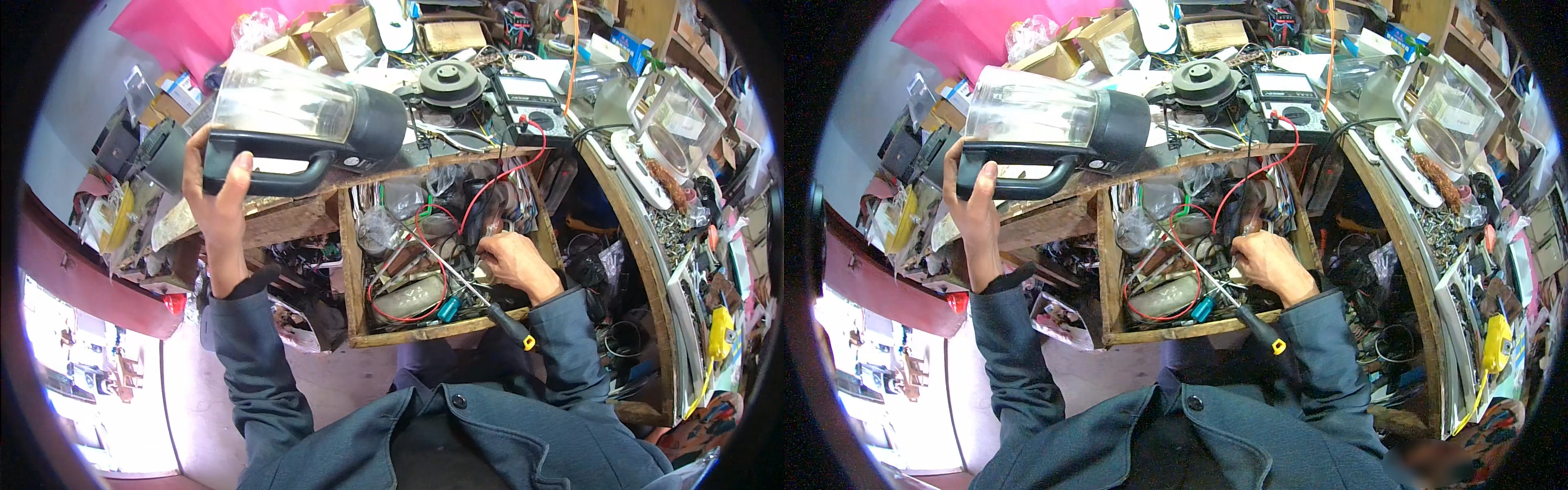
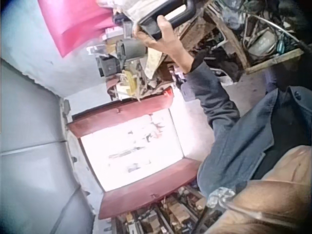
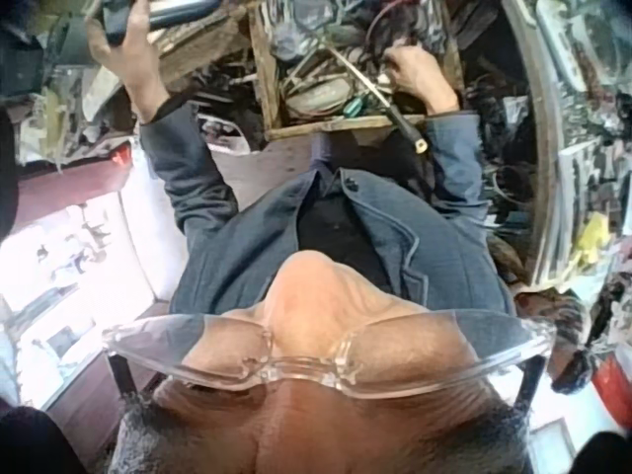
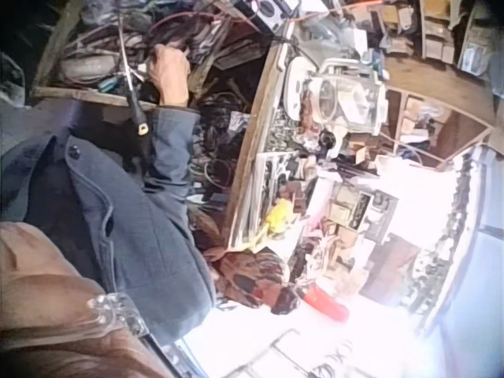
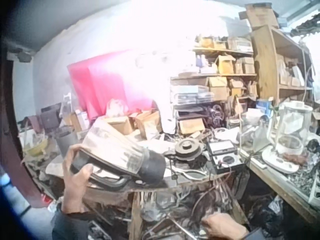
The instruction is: The person disassembles a blender, removes the base and jar, and uses a screwdriver to adjust internal wiring and components. They repeatedly reassemble and test the blender, then continue working on the internal wiring.
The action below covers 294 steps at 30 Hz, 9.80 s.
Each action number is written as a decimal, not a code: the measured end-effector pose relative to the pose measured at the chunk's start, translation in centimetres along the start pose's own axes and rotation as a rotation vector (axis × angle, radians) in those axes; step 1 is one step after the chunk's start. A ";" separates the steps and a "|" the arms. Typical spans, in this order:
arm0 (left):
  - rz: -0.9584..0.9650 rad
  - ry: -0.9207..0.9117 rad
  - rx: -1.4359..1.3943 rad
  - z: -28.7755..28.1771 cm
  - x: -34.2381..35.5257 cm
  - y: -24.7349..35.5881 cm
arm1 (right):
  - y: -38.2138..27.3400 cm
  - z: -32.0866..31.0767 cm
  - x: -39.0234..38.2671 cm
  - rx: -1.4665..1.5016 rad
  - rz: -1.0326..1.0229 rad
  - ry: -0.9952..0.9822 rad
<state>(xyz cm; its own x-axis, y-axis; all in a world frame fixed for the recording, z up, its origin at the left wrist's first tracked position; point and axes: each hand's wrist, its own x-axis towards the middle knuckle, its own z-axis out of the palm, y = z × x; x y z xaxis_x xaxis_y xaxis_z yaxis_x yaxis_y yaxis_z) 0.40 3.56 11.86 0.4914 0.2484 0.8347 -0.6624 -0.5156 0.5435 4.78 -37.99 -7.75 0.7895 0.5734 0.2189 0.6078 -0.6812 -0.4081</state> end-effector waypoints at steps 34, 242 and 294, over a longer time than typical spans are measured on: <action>-0.364 -0.086 -0.437 -5.2 1.7 -5.8 | -0.3 -0.2 -0.2 -0.032 -0.001 -0.011; -0.228 -0.304 0.879 3.7 -1.7 -5.9 | 0.9 0.8 -0.5 0.086 0.052 -0.139; 0.007 -0.272 1.066 1.8 -3.7 -15.6 | -18.0 -2.5 25.6 0.534 -0.054 0.424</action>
<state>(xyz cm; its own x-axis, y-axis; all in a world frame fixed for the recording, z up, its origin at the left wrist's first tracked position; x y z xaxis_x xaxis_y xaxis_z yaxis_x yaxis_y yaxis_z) 9.96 9.23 0.10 0.6848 0.1214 0.7185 0.0983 -0.9924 0.0740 14.32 -12.21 7.41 0.7903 0.2986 0.5350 0.6082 -0.2764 -0.7441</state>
